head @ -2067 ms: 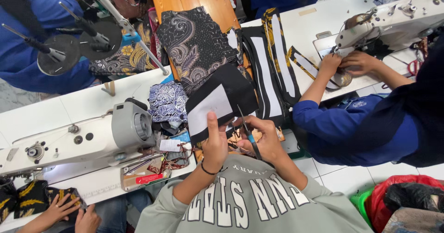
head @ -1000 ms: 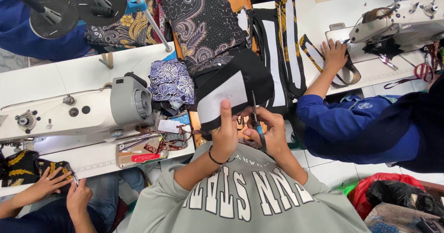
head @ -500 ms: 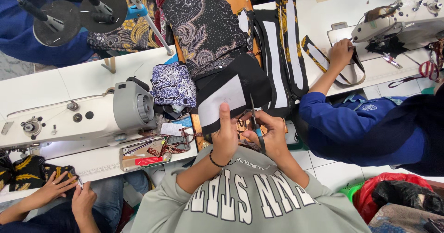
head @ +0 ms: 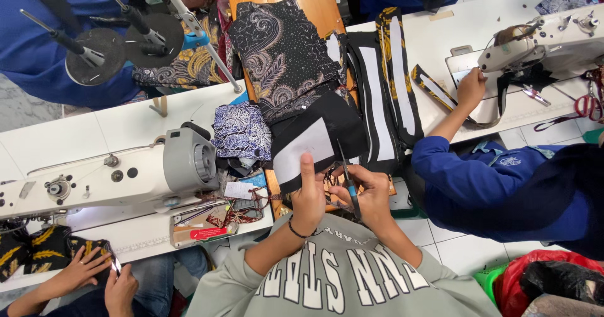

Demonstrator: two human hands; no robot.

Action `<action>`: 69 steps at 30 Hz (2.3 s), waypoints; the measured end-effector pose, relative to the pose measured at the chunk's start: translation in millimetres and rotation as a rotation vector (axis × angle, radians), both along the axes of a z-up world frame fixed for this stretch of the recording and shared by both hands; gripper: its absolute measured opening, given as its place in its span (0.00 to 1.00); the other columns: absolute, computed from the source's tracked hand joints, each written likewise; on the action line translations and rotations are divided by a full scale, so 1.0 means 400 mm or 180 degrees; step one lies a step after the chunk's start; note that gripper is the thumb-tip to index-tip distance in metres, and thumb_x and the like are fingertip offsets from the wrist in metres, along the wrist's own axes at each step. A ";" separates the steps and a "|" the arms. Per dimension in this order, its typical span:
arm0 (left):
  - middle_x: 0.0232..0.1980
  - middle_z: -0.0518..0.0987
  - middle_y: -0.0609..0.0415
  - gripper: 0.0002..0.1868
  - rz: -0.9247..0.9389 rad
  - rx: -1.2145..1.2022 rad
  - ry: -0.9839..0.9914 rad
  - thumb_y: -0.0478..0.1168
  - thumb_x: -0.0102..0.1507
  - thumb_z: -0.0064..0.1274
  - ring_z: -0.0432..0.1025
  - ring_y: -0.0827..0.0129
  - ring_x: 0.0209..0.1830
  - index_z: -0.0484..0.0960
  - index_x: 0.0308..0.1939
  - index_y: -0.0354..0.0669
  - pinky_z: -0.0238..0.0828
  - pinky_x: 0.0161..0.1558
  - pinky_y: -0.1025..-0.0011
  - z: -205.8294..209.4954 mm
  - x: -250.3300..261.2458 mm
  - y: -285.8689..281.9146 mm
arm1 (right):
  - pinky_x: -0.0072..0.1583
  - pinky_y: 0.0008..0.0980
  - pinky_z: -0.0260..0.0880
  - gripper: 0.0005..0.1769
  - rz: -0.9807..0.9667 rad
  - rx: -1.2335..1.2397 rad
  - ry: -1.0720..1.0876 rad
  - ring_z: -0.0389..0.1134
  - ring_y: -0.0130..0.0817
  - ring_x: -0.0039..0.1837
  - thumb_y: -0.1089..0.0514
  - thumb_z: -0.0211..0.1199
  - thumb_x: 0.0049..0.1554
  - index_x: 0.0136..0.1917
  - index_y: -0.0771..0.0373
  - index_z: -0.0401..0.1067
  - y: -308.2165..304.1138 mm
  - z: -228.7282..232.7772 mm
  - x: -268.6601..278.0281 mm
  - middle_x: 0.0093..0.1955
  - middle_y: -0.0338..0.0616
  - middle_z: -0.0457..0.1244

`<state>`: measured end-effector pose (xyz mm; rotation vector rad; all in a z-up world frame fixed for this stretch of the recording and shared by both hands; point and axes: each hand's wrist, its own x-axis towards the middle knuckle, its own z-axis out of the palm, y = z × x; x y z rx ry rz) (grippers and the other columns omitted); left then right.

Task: The person uses scissors to trim the edges of a black fabric piece that has a white paper pattern attached. They hold the fabric with one hand and cut along the pattern's outline with the other, then place the trimmed piece onto a stack of similar pieces on the table.

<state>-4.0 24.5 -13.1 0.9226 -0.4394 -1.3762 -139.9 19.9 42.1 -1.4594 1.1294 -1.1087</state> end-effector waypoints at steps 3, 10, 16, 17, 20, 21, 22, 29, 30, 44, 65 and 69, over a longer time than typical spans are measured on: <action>0.37 0.81 0.52 0.37 -0.0262 0.0557 -0.0297 0.65 0.70 0.36 0.70 0.77 0.32 0.83 0.45 0.31 0.64 0.34 0.79 -0.004 0.004 0.004 | 0.32 0.17 0.62 0.18 -0.0018 -0.0152 -0.0021 0.65 0.16 0.30 0.61 0.77 0.48 0.49 0.70 0.77 0.001 0.000 0.004 0.28 0.36 0.66; 0.41 0.82 0.55 0.29 -0.0158 0.0316 -0.1021 0.58 0.71 0.35 0.74 0.76 0.39 0.80 0.49 0.36 0.72 0.45 0.77 -0.010 0.014 0.008 | 0.34 0.19 0.65 0.19 0.0117 -0.0101 -0.0181 0.66 0.18 0.32 0.58 0.77 0.49 0.49 0.71 0.76 0.002 -0.002 0.002 0.32 0.39 0.69; 0.48 0.79 0.53 0.24 0.0162 -0.0246 -0.0301 0.51 0.74 0.43 0.75 0.73 0.44 0.77 0.54 0.30 0.74 0.47 0.74 -0.006 0.000 0.014 | 0.39 0.20 0.69 0.27 0.0149 -0.0634 -0.0053 0.70 0.21 0.36 0.47 0.77 0.49 0.50 0.71 0.76 -0.009 -0.012 -0.010 0.35 0.41 0.70; 0.48 0.80 0.52 0.24 0.0136 -0.0289 -0.0420 0.52 0.74 0.43 0.75 0.73 0.44 0.77 0.54 0.29 0.74 0.46 0.74 -0.007 -0.001 0.017 | 0.38 0.20 0.69 0.28 0.0111 -0.0566 -0.0062 0.70 0.21 0.35 0.46 0.78 0.48 0.49 0.72 0.75 -0.010 -0.014 -0.010 0.34 0.40 0.70; 0.47 0.81 0.51 0.24 0.0015 -0.0269 -0.0142 0.53 0.73 0.41 0.77 0.72 0.43 0.77 0.53 0.31 0.73 0.45 0.75 -0.022 0.000 0.024 | 0.38 0.20 0.69 0.28 0.0058 -0.0641 -0.0034 0.70 0.21 0.34 0.47 0.78 0.48 0.48 0.72 0.75 -0.010 -0.017 -0.007 0.34 0.40 0.70; 0.47 0.81 0.51 0.24 -0.0032 -0.0238 0.0055 0.53 0.72 0.41 0.77 0.72 0.43 0.76 0.53 0.33 0.73 0.45 0.75 -0.029 0.002 0.025 | 0.38 0.19 0.68 0.27 0.0051 -0.0713 -0.0017 0.70 0.21 0.35 0.48 0.78 0.49 0.48 0.73 0.75 -0.010 -0.017 -0.006 0.34 0.41 0.70; 0.47 0.82 0.51 0.26 -0.0148 -0.0127 0.0000 0.55 0.72 0.39 0.77 0.73 0.43 0.77 0.53 0.33 0.73 0.45 0.76 -0.037 0.004 0.025 | 0.37 0.19 0.67 0.26 0.0042 -0.0629 -0.0044 0.69 0.21 0.34 0.49 0.78 0.48 0.48 0.73 0.75 -0.008 -0.016 -0.004 0.34 0.41 0.70; 0.38 0.77 0.53 0.26 0.0093 -0.0102 -0.0647 0.55 0.75 0.42 0.73 0.74 0.36 0.78 0.45 0.31 0.74 0.44 0.74 -0.043 0.007 0.028 | 0.34 0.18 0.66 0.22 0.0051 -0.0503 0.0009 0.69 0.20 0.32 0.54 0.78 0.46 0.48 0.72 0.77 -0.005 -0.005 0.001 0.31 0.41 0.70; 0.41 0.79 0.56 0.24 0.0127 -0.0145 -0.0407 0.55 0.72 0.43 0.74 0.76 0.37 0.78 0.47 0.34 0.72 0.41 0.75 -0.035 0.004 0.027 | 0.36 0.19 0.67 0.23 0.0069 -0.0520 -0.0015 0.69 0.20 0.33 0.54 0.78 0.47 0.49 0.72 0.76 -0.006 -0.004 -0.001 0.33 0.41 0.70; 0.47 0.80 0.55 0.25 0.0070 -0.0349 -0.0664 0.55 0.72 0.41 0.76 0.76 0.41 0.76 0.53 0.34 0.74 0.41 0.78 0.022 -0.001 0.031 | 0.37 0.20 0.66 0.22 -0.0116 -0.0469 0.0045 0.67 0.19 0.34 0.56 0.80 0.45 0.46 0.72 0.76 -0.012 -0.019 -0.005 0.33 0.41 0.70; 0.63 0.74 0.50 0.23 -0.0164 -0.0701 0.0329 0.48 0.75 0.40 0.69 0.70 0.62 0.70 0.64 0.31 0.65 0.64 0.71 -0.006 0.006 0.025 | 0.40 0.21 0.63 0.25 0.0279 -0.0342 -0.0429 0.63 0.19 0.39 0.53 0.79 0.49 0.51 0.73 0.75 -0.036 -0.013 -0.018 0.38 0.37 0.66; 0.60 0.74 0.54 0.19 -0.0041 -0.0707 0.0611 0.46 0.73 0.44 0.70 0.73 0.59 0.71 0.61 0.35 0.68 0.61 0.73 -0.002 -0.004 0.029 | 0.38 0.20 0.62 0.25 0.0188 -0.0313 -0.0292 0.63 0.18 0.37 0.53 0.79 0.47 0.49 0.72 0.74 -0.051 -0.007 -0.019 0.36 0.37 0.66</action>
